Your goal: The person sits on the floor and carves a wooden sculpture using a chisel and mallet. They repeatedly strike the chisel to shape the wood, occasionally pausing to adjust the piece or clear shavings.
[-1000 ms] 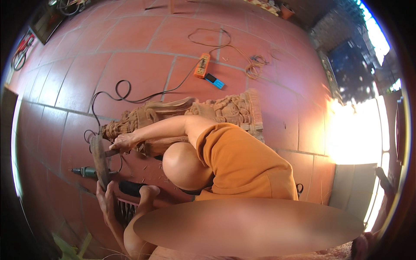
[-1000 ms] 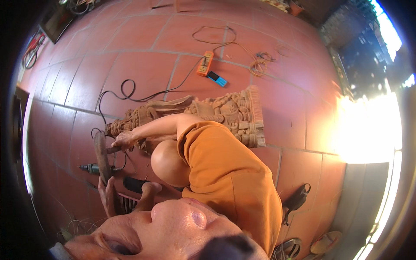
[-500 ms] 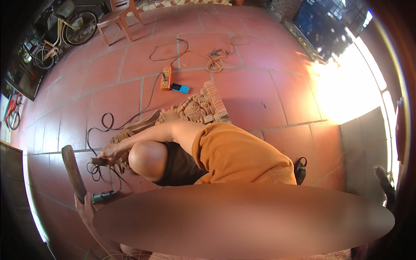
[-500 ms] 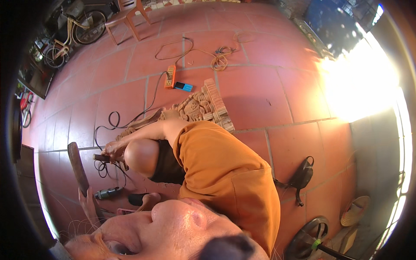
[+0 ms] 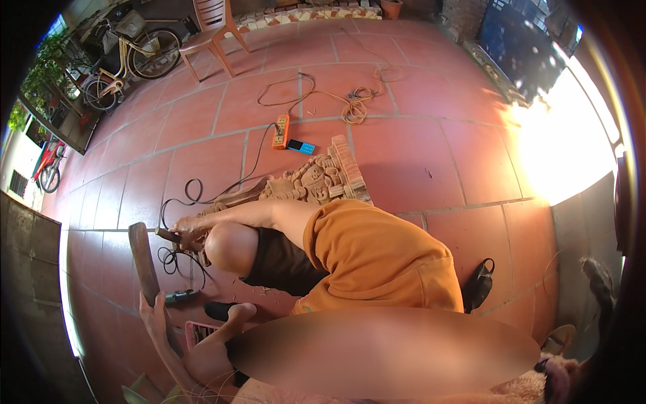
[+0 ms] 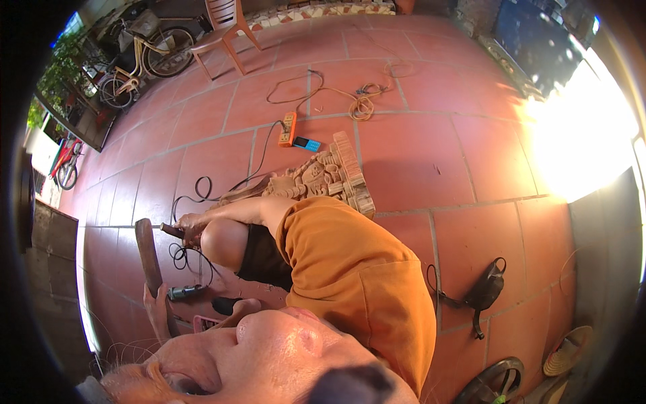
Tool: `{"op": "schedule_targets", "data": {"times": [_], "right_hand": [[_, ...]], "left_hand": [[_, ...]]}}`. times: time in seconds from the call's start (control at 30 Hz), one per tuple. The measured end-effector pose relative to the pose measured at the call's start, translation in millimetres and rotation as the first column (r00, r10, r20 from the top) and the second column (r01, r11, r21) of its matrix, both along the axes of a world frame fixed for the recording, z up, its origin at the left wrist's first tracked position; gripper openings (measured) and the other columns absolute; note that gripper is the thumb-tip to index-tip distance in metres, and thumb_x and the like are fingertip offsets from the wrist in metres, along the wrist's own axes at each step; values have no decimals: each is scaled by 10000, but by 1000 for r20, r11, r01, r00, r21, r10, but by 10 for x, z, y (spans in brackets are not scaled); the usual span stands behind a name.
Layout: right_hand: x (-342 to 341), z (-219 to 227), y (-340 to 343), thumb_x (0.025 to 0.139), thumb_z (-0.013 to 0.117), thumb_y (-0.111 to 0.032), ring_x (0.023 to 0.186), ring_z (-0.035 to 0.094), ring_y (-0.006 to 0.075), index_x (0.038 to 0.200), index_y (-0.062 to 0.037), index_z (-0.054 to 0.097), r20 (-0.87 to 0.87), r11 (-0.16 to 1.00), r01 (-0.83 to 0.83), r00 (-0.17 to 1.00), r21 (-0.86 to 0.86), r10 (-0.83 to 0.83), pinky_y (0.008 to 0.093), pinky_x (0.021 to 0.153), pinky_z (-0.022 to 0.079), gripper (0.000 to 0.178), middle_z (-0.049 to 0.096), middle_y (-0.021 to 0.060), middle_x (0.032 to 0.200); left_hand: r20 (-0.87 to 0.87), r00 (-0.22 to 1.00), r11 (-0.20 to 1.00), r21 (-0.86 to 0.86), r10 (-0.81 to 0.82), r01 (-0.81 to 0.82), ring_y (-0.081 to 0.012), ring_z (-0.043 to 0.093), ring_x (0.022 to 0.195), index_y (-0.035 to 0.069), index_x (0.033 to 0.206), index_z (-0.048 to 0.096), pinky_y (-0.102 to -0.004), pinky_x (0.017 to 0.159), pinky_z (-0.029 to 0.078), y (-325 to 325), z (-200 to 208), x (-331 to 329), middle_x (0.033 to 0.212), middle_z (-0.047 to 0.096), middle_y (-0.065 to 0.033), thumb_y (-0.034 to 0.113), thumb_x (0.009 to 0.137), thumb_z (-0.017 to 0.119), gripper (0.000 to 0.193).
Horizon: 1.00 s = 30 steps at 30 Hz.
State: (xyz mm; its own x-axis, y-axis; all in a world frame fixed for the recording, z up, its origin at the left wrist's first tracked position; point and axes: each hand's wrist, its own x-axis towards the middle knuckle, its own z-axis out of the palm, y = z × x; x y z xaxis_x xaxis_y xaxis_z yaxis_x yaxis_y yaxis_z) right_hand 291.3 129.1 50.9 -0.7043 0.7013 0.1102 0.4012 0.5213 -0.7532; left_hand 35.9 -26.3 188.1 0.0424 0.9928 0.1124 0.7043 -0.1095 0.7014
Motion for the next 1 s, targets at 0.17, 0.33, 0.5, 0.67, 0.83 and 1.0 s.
{"op": "schedule_targets", "data": {"times": [0.17,0.33,0.5,0.67,0.83,1.0], "right_hand": [[1,-60,140,766,863,-172,871,704,243,1170,-110,669,-25,1000,6,1000,-24,-7,407,752,519,453,740,99,944],[-18,-6,199,763,867,-170,870,701,236,1159,-105,674,-65,999,14,998,-33,-16,405,753,519,445,739,97,946],[112,164,119,760,872,-168,868,698,230,1148,-100,679,-102,999,50,993,-15,-52,403,753,519,438,739,95,947],[290,343,-8,758,876,-166,867,695,223,1137,-95,684,-121,997,78,989,-13,-79,402,754,519,431,739,93,949],[433,409,-149,755,880,-164,865,691,217,1125,-90,689,-149,993,103,983,-48,-109,400,754,519,423,739,90,951],[516,406,-201,752,884,-163,864,688,210,1114,-86,694,-164,989,125,977,-79,-137,398,755,519,416,739,88,953]], "left_hand": [[124,990,995,-80,61,-51,-127,509,512,10,1107,596,-300,437,417,-38,-16,7,790,572,-57,206,955,677,261],[199,978,988,-152,65,-35,-99,492,510,30,1101,596,-294,427,404,1,-13,132,738,538,-22,186,975,662,211],[202,979,978,-201,-18,60,-90,491,509,34,1069,593,-285,423,414,23,13,377,688,517,-6,189,970,670,200],[106,994,986,-166,-6,24,-102,494,500,40,1049,591,-284,419,418,-88,215,597,675,508,-6,243,959,683,241],[135,991,991,-136,12,6,-101,488,499,48,1052,596,-283,433,414,-259,385,687,684,502,-5,269,960,683,254],[110,994,998,-60,14,-8,-99,484,504,53,1068,604,-282,449,410,-217,296,545,705,512,-6,273,959,685,259]]}}
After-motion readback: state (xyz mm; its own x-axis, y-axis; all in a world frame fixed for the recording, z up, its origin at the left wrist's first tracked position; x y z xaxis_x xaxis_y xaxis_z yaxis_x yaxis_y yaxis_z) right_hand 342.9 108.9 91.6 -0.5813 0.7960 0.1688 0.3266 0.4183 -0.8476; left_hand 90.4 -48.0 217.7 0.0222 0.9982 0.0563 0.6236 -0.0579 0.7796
